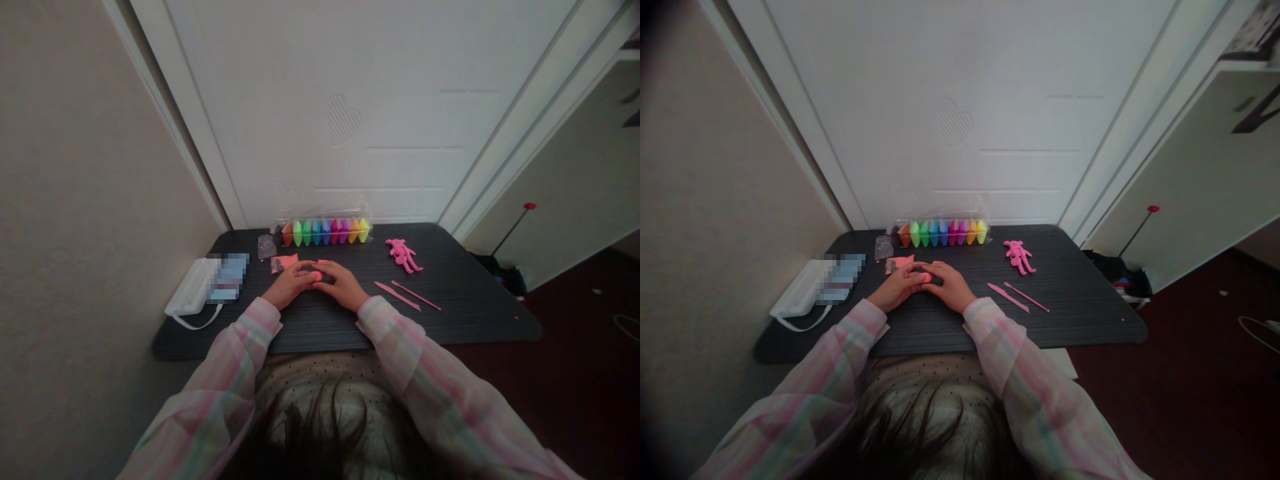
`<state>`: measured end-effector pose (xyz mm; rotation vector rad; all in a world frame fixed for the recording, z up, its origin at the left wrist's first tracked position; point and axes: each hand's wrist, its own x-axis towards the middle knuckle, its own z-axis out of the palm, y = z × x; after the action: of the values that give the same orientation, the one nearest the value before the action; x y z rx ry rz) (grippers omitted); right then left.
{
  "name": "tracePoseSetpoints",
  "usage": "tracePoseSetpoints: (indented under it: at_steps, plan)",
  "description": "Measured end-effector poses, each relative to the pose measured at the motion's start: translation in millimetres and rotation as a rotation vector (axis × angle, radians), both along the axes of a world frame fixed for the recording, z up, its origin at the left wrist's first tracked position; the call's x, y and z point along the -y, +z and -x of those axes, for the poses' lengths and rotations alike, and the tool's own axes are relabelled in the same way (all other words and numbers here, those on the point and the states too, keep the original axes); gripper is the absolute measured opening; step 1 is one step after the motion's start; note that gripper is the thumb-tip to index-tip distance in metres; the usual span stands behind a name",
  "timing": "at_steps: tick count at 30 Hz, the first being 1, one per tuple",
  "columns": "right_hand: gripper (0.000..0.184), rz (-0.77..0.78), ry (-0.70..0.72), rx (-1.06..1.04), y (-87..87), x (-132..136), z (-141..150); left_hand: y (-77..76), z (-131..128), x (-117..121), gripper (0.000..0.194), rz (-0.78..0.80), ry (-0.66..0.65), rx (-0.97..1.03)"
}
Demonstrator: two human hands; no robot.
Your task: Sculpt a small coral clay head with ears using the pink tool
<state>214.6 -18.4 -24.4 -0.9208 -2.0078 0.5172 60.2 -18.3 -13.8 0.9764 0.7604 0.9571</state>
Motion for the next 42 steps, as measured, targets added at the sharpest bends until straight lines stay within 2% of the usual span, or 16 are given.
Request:
tracePoseSetpoints:
  at_steps: [6,12,20,26,31,42]
  plan:
    - [0.02,0.002,-0.026,0.006,-3.5,-2.7,-3.4,0.9,0.0,0.0,0.037,0.015,0.023,0.013]
    - [0.025,0.01,-0.036,-0.008,-3.0,-2.2,-2.4,1.3,-0.3,-0.6,0.034,0.027,0.044,0.018]
    - [0.018,0.019,-0.038,-0.037,-0.9,-1.5,-2.9,1.2,-0.4,-0.8,0.033,0.034,0.052,0.008]
    - [0.022,0.021,-0.065,-0.056,-1.6,-1.3,-2.4,1.7,-0.4,-0.7,0.03,0.033,0.063,0.005]
    - [0.016,0.017,-0.064,-0.058,-0.3,-1.5,-2.8,1.4,-1.0,-0.5,0.031,0.031,0.079,0.001]
    - [0.025,0.012,-0.104,-0.056,-2.1,0.9,-2.8,3.9,1.9,-1.4,0.015,0.007,0.086,0.047]
